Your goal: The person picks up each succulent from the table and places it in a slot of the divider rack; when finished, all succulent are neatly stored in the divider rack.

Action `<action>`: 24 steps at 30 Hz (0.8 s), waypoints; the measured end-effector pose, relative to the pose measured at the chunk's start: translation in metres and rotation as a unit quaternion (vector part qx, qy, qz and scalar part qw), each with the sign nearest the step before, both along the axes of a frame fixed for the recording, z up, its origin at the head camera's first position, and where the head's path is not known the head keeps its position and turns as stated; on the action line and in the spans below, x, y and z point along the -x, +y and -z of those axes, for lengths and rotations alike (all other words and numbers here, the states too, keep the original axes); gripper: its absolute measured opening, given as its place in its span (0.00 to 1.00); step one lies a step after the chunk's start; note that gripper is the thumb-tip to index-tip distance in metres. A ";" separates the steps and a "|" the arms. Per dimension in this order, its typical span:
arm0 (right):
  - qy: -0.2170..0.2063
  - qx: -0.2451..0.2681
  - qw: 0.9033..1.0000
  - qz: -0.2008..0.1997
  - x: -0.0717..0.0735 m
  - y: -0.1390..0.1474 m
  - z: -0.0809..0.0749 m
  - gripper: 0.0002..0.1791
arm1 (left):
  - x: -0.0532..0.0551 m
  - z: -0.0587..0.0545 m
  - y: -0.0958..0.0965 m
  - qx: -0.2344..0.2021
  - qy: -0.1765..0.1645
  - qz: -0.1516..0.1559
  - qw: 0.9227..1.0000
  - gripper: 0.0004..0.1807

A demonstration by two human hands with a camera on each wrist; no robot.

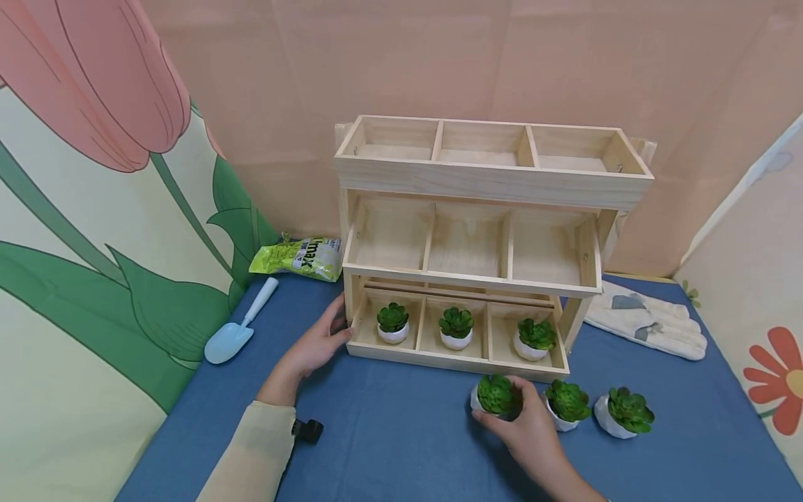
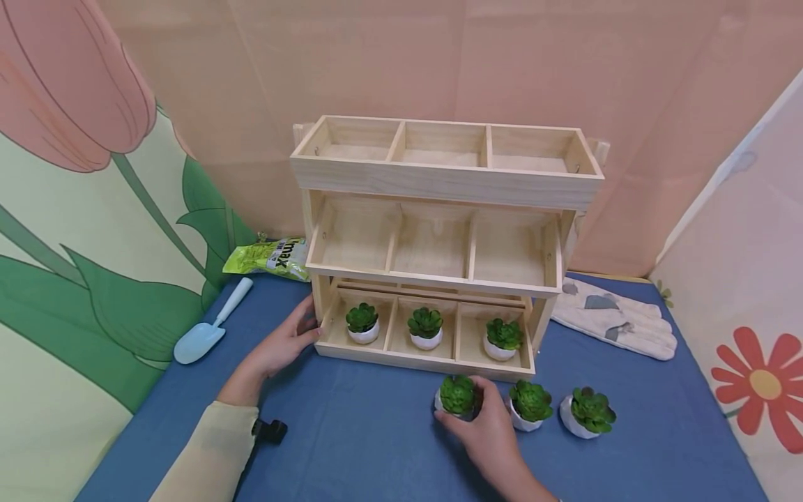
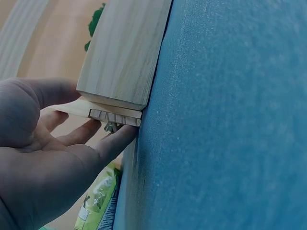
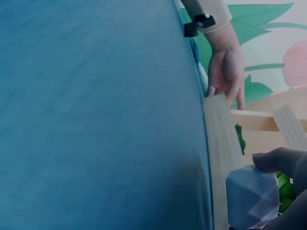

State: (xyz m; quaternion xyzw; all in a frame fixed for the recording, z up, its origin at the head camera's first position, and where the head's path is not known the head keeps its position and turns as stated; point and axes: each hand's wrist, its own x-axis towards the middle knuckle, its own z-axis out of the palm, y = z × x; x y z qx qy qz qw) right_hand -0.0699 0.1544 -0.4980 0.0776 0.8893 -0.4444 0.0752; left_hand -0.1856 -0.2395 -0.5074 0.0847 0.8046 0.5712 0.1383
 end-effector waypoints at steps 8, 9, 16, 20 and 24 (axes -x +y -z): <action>0.025 0.036 0.999 -0.017 0.006 -0.004 -0.022 0.46 | 0.001 0.001 0.000 -0.001 0.000 -0.001 1.000 0.45; 0.026 0.035 0.999 -0.019 0.008 -0.004 -0.025 0.46 | 0.001 0.001 -0.001 -0.001 -0.001 -0.001 1.000 0.45; 0.030 0.036 0.998 -0.043 0.015 -0.009 -0.053 0.48 | 0.002 0.001 -0.001 -0.004 -0.003 -0.003 1.000 0.45; 0.041 0.043 0.996 -0.060 0.020 -0.014 -0.070 0.47 | 0.001 0.001 0.000 0.000 -0.004 -0.004 1.000 0.46; 0.040 0.045 0.996 -0.070 0.024 -0.019 -0.086 0.48 | 0.000 0.000 0.001 0.004 -0.004 -0.004 1.000 0.45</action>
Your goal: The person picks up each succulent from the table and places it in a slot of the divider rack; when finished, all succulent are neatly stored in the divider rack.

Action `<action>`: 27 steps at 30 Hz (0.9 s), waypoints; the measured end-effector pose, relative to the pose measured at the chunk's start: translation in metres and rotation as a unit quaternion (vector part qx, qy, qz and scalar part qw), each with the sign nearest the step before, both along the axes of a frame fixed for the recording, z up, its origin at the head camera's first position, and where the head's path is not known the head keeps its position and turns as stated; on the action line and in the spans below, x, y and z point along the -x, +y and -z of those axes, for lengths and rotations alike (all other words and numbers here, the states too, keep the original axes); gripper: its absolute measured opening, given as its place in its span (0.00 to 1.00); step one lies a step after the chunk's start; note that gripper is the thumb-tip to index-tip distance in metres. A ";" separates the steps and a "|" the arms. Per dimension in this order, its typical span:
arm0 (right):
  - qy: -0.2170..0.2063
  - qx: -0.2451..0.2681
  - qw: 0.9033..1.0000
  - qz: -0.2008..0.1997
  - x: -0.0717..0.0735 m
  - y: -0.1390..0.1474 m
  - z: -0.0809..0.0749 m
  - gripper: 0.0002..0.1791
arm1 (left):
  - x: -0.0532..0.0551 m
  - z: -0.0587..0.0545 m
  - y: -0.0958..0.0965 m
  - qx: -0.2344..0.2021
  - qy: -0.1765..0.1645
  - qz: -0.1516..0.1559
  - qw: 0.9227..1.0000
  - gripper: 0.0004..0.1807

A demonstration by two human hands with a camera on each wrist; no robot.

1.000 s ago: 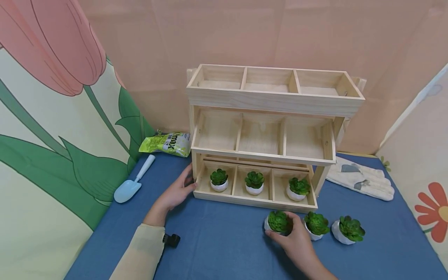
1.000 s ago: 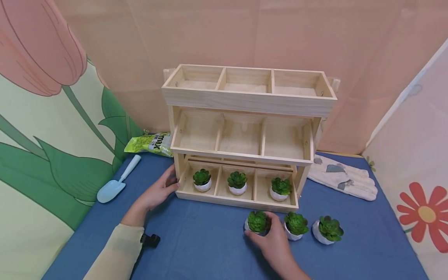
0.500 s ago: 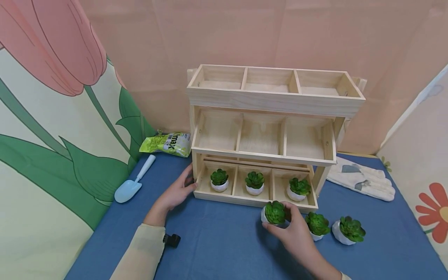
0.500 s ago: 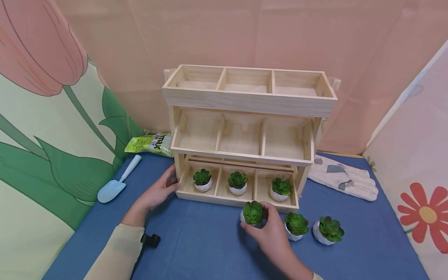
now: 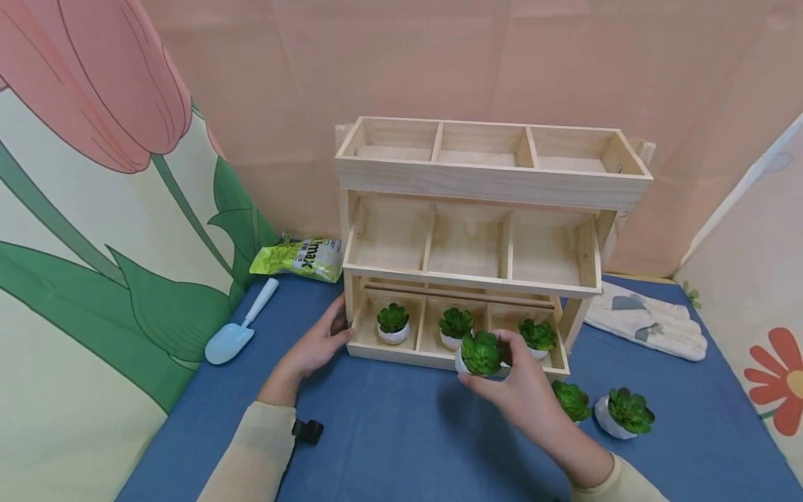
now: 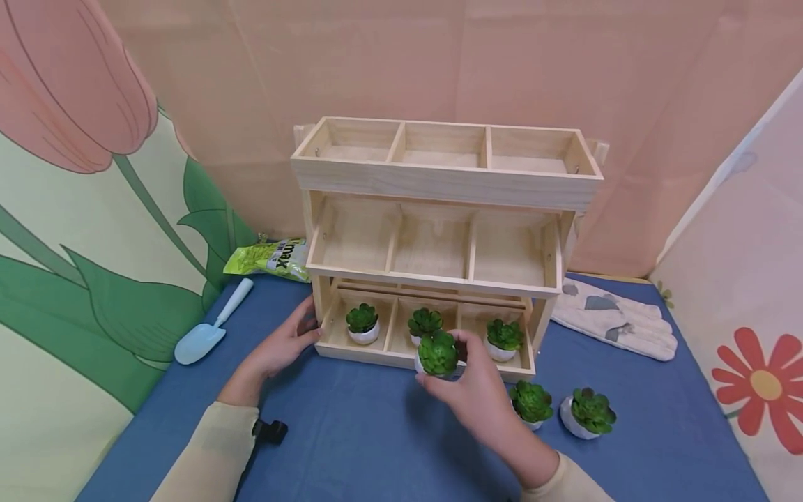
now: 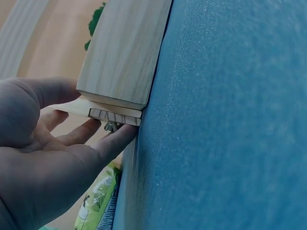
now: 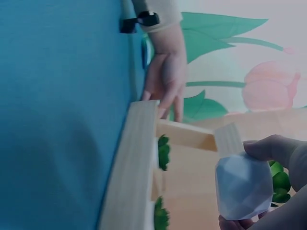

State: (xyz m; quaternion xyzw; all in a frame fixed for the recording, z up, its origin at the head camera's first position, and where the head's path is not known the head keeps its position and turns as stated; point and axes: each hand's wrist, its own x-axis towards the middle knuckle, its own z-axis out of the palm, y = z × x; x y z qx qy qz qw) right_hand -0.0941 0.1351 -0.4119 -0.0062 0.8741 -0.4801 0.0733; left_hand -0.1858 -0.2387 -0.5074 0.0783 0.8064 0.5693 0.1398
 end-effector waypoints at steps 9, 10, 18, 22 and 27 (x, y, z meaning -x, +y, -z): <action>0.058 0.042 0.997 -0.034 0.016 -0.015 -0.035 0.42 | 0.000 -0.002 0.000 0.001 0.003 -0.002 1.000 0.45; 0.068 0.044 0.996 -0.037 0.019 -0.017 -0.039 0.41 | 0.000 -0.002 0.000 0.001 0.003 -0.001 1.000 0.45; 0.099 0.057 0.992 -0.056 0.041 -0.034 -0.063 0.42 | 0.000 -0.002 0.001 0.000 0.001 -0.003 1.000 0.45; 0.108 0.074 0.989 -0.069 0.059 -0.043 -0.072 0.42 | 0.000 0.000 0.001 0.001 0.000 -0.006 1.000 0.45; 0.112 0.098 0.986 -0.080 0.078 -0.057 -0.077 0.43 | -0.001 0.000 0.001 0.004 0.003 -0.008 1.000 0.45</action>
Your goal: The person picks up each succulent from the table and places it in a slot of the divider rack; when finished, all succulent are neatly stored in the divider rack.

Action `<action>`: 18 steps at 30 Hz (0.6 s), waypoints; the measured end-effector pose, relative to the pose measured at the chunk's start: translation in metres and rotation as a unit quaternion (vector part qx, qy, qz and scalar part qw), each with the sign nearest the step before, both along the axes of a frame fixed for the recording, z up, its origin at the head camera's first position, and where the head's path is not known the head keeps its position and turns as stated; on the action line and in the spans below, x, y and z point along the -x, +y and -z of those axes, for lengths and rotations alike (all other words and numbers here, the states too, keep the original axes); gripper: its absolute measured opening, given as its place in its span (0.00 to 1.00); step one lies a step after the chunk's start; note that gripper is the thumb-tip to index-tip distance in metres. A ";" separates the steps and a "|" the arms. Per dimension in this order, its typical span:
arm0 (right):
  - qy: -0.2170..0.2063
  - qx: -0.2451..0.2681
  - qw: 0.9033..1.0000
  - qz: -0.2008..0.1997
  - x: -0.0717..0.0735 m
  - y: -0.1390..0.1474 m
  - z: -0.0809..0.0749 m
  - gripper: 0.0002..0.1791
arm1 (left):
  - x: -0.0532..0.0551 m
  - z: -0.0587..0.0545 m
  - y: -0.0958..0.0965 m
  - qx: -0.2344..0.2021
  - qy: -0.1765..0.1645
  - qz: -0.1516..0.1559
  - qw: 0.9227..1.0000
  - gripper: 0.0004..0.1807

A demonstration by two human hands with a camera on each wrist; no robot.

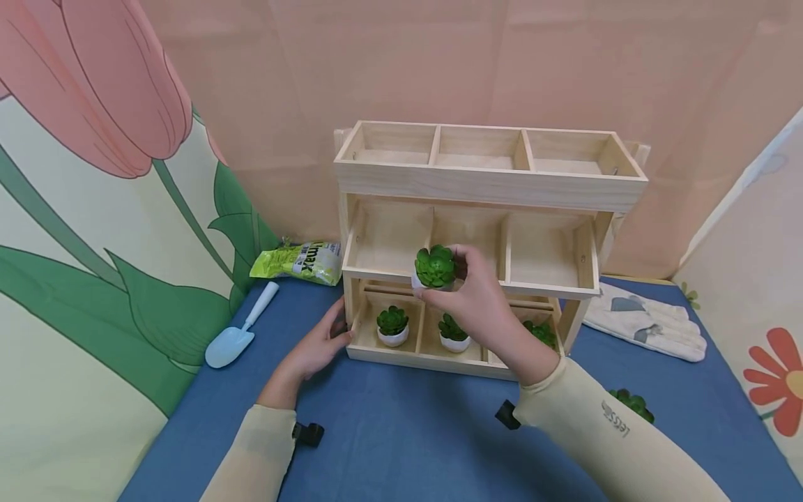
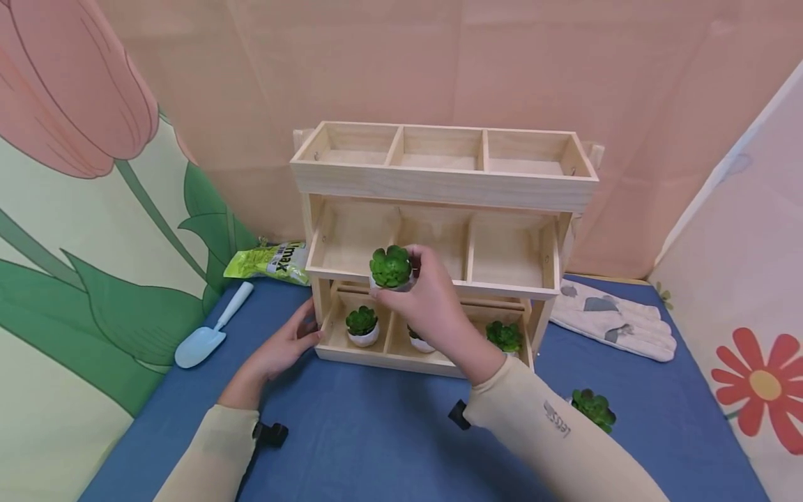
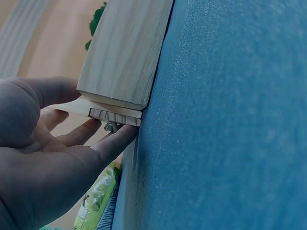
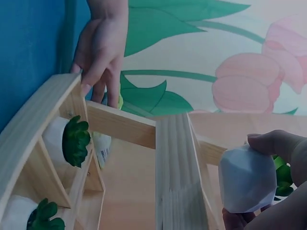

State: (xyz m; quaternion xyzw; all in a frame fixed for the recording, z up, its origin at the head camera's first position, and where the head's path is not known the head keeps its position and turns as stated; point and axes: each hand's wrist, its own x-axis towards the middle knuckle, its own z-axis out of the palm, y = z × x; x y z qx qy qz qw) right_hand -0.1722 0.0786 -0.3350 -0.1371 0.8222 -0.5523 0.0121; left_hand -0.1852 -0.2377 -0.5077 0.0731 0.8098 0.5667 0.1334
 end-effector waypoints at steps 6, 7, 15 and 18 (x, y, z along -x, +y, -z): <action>0.000 0.021 1.000 -0.004 0.017 -0.021 -0.007 0.44 | 0.000 0.000 0.000 0.004 0.002 0.001 1.000 0.45; 0.003 0.020 1.000 -0.004 0.020 -0.024 -0.008 0.44 | 0.000 0.000 0.000 0.005 0.002 0.001 1.000 0.45; 0.030 0.008 0.999 -0.016 0.040 -0.055 -0.018 0.43 | 0.000 0.000 -0.001 0.002 -0.002 0.002 1.000 0.45; 0.032 -0.011 0.999 -0.025 0.050 -0.068 -0.019 0.42 | 0.000 0.000 -0.001 0.003 -0.004 0.001 1.000 0.45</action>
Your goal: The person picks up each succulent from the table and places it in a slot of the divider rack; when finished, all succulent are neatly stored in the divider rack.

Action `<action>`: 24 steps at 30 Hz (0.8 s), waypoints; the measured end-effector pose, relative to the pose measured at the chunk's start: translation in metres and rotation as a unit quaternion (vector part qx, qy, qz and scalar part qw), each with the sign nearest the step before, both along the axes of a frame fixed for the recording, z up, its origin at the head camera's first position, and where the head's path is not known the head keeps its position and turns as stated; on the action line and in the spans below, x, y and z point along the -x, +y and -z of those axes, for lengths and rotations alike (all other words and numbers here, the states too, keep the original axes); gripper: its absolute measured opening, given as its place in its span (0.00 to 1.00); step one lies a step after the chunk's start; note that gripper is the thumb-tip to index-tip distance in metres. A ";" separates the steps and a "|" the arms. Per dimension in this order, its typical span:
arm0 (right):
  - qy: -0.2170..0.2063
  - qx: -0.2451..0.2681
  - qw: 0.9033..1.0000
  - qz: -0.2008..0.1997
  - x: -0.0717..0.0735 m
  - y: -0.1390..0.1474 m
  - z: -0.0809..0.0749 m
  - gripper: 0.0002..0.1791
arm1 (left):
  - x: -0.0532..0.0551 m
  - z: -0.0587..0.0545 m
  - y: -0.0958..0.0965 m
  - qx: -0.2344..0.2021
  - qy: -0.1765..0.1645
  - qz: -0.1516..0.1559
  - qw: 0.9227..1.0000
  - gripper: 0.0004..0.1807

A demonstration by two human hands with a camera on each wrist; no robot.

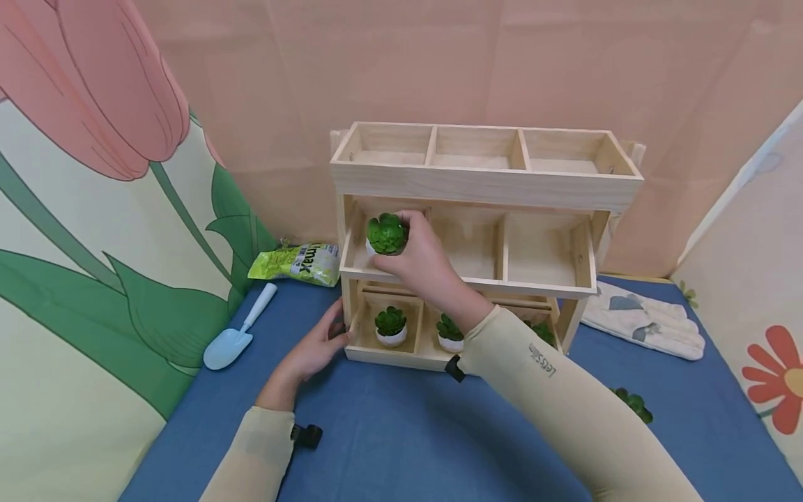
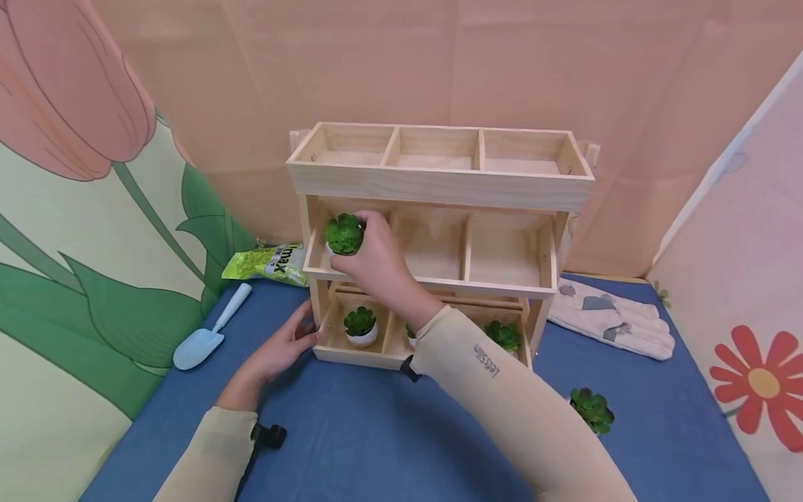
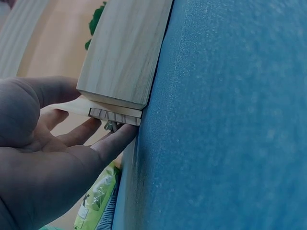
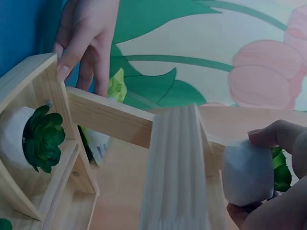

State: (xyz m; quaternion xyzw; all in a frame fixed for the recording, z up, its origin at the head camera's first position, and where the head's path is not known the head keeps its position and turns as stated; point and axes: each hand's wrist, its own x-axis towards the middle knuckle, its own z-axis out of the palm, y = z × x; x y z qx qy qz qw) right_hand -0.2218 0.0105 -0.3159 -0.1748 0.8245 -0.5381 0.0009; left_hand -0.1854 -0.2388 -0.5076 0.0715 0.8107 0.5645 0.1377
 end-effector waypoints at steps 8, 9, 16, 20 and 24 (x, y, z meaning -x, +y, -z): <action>-0.004 -0.071 0.997 0.011 0.011 -0.024 0.008 0.42 | 0.001 0.001 -0.002 -0.011 0.002 0.008 1.000 0.45; -0.005 -0.076 0.997 0.015 0.012 -0.025 0.010 0.42 | 0.000 0.001 -0.002 -0.011 0.002 0.010 1.000 0.45; -0.009 -0.100 0.995 0.030 0.015 -0.028 0.014 0.40 | -0.001 -0.001 -0.001 -0.009 0.003 0.012 1.000 0.45; -0.017 -0.121 0.992 0.027 0.017 -0.030 0.013 0.39 | -0.001 -0.001 -0.002 -0.008 0.003 0.009 1.000 0.45; -0.023 -0.134 0.990 0.024 0.017 -0.032 0.013 0.40 | -0.001 0.000 -0.002 -0.009 0.001 0.008 1.000 0.45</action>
